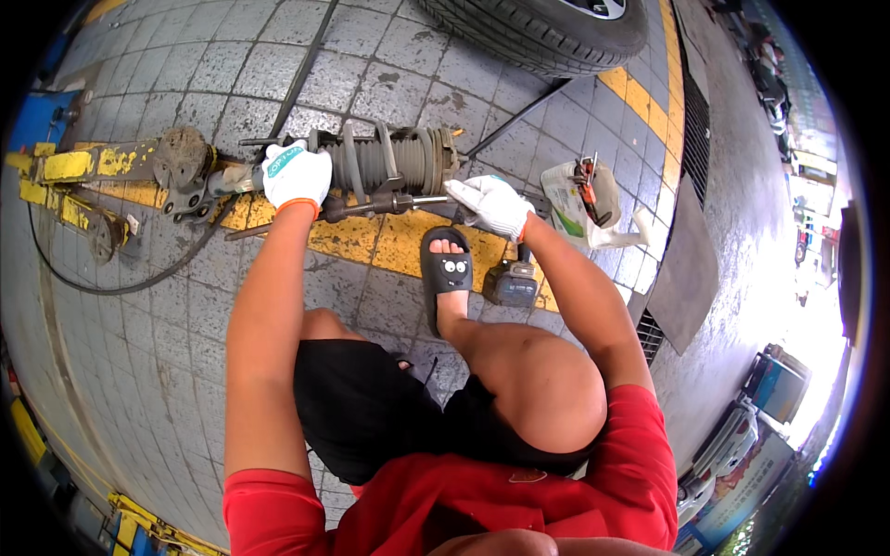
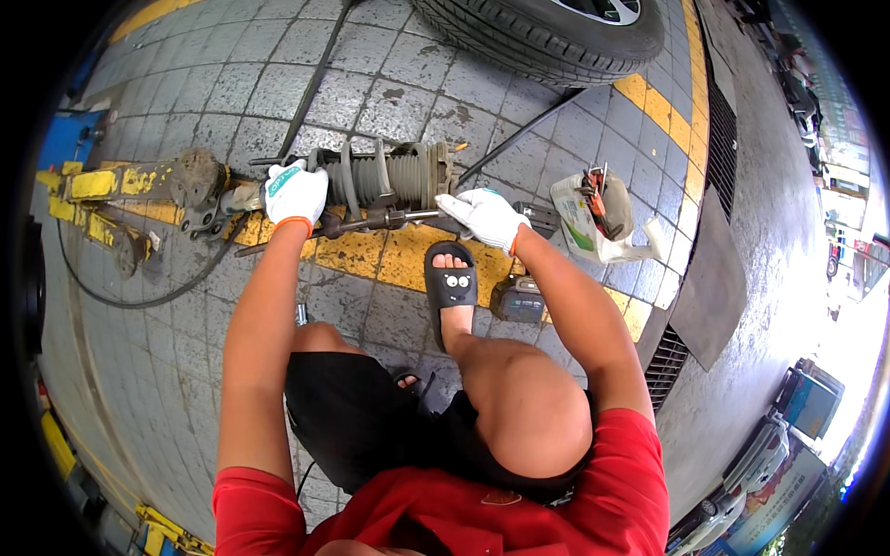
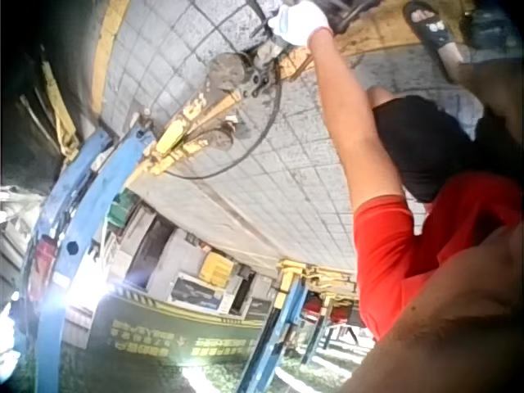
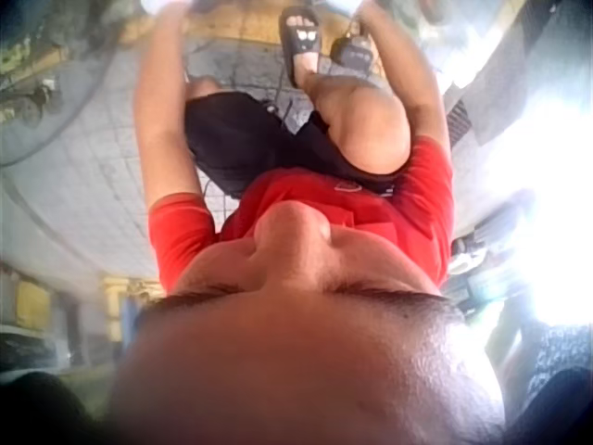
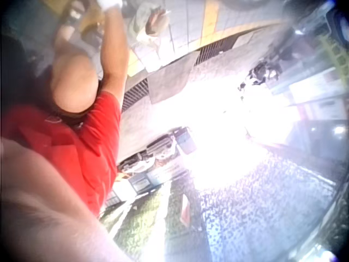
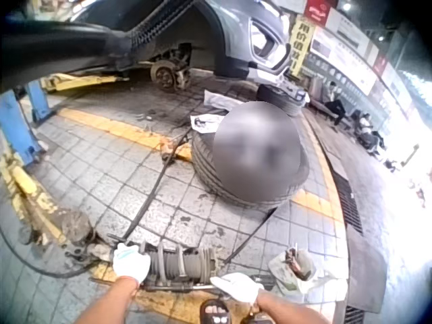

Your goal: The person uses a cordless impact wrench to loosen and tighten bolts on a car suspension assembly resting on the floor. They reposition the assembly and the tool several times while working on the bolts.

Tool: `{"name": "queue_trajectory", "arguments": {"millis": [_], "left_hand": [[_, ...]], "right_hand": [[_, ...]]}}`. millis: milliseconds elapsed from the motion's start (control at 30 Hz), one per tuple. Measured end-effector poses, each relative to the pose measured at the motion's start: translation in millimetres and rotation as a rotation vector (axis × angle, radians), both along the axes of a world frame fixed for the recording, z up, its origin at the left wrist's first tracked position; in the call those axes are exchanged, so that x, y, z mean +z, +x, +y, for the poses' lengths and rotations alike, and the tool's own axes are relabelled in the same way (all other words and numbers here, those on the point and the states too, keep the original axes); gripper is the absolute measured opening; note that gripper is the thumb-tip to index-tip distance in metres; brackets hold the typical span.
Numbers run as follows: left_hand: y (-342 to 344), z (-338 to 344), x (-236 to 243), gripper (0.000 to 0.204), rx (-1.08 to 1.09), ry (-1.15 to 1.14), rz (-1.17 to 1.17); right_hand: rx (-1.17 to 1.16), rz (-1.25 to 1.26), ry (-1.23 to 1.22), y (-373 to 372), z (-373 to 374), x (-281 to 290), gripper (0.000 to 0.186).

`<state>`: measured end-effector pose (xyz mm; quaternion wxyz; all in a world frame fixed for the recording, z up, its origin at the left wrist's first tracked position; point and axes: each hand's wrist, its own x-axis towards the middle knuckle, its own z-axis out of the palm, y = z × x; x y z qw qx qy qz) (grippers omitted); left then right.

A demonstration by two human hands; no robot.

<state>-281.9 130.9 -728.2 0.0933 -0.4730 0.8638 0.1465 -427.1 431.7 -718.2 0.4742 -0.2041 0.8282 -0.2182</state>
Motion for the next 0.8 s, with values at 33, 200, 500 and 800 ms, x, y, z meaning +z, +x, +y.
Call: {"name": "queue_trajectory", "arguments": {"millis": [33,200,500,800], "left_hand": [[2.9,1.5,-1.8,0.057,0.000,0.007,-0.003],[8.0,17.4,-4.9,0.046,-0.012,-0.023,0.009],[70.6,54.5,-12.9,0.045,0.021,-0.112,0.212],[157.4,108.8,-65.9,0.052,0.026,-0.167,0.602]], "right_hand": [[-0.028,-0.018,-0.061,-1.0,8.3,-8.2,0.064],[-0.641,-0.211,-0.439,-44.2,138.0,-6.2,0.053],[-0.731,-0.317,-0.245,-16.8,160.8,87.4,0.044],[-0.588,-0.426,-0.423,-29.5,114.2,-24.1,0.043]]}}
